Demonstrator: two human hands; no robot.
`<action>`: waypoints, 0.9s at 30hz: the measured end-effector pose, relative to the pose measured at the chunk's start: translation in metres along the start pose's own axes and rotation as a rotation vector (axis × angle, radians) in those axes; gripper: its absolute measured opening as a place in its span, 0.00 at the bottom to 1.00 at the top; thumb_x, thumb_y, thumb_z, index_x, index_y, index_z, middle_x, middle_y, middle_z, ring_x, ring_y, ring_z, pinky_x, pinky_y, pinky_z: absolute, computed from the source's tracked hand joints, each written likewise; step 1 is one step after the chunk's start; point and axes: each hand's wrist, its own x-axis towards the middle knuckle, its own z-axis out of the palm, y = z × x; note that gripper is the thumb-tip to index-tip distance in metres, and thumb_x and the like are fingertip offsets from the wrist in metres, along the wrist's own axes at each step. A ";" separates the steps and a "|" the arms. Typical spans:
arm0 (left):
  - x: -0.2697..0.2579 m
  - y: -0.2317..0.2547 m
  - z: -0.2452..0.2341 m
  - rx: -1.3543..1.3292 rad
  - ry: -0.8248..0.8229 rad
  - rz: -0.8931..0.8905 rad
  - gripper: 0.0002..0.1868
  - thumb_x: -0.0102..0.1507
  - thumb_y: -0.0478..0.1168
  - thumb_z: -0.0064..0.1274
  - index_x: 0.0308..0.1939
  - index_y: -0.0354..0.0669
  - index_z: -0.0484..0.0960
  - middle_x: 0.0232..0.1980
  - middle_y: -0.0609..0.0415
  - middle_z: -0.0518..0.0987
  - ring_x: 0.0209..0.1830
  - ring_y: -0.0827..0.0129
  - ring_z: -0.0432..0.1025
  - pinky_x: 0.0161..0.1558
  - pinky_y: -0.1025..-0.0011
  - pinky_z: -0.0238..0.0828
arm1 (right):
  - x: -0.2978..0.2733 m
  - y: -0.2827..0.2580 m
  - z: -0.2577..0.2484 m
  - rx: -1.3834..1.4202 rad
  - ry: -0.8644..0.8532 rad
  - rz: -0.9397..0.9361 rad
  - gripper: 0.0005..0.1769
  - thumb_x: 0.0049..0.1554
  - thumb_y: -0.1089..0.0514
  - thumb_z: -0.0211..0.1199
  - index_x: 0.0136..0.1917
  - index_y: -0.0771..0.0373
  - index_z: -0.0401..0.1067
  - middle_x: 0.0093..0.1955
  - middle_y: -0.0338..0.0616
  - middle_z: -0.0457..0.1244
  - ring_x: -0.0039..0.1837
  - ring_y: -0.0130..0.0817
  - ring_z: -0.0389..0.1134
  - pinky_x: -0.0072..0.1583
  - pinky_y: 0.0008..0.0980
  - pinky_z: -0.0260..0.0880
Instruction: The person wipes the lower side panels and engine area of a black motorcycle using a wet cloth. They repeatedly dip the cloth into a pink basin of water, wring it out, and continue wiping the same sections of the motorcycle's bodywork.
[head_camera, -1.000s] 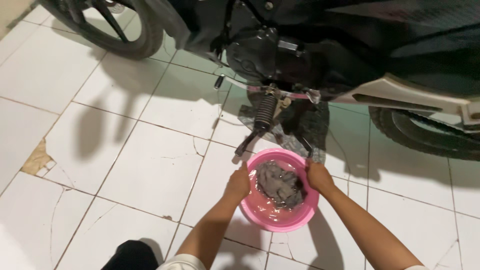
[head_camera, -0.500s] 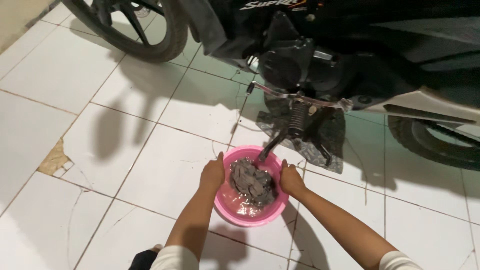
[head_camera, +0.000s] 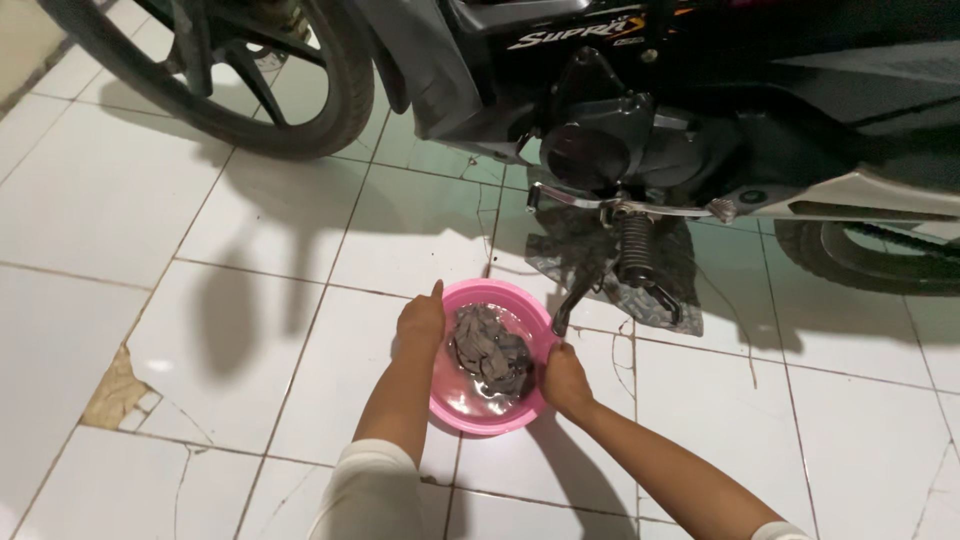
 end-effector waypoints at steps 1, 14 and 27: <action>0.005 -0.001 -0.003 0.015 -0.001 0.029 0.35 0.70 0.35 0.40 0.81 0.54 0.52 0.54 0.41 0.80 0.54 0.52 0.77 0.53 0.60 0.78 | -0.005 -0.010 -0.005 -0.042 -0.017 0.006 0.16 0.56 0.59 0.62 0.51 0.74 0.69 0.53 0.68 0.64 0.52 0.61 0.71 0.52 0.49 0.74; 0.020 0.024 0.011 0.492 0.025 0.550 0.18 0.68 0.38 0.49 0.60 0.39 0.82 0.63 0.44 0.80 0.65 0.55 0.75 0.60 0.61 0.74 | 0.024 -0.119 0.038 -0.263 -0.547 -0.205 0.45 0.59 0.53 0.59 0.83 0.55 0.42 0.85 0.52 0.33 0.81 0.54 0.38 0.75 0.54 0.44; -0.003 -0.001 0.007 -0.289 -0.227 0.599 0.32 0.51 0.33 0.64 0.60 0.47 0.79 0.63 0.46 0.78 0.64 0.50 0.72 0.62 0.60 0.71 | 0.037 -0.121 -0.010 0.338 0.081 -0.130 0.12 0.50 0.63 0.69 0.47 0.65 0.71 0.39 0.53 0.67 0.40 0.44 0.69 0.45 0.42 0.69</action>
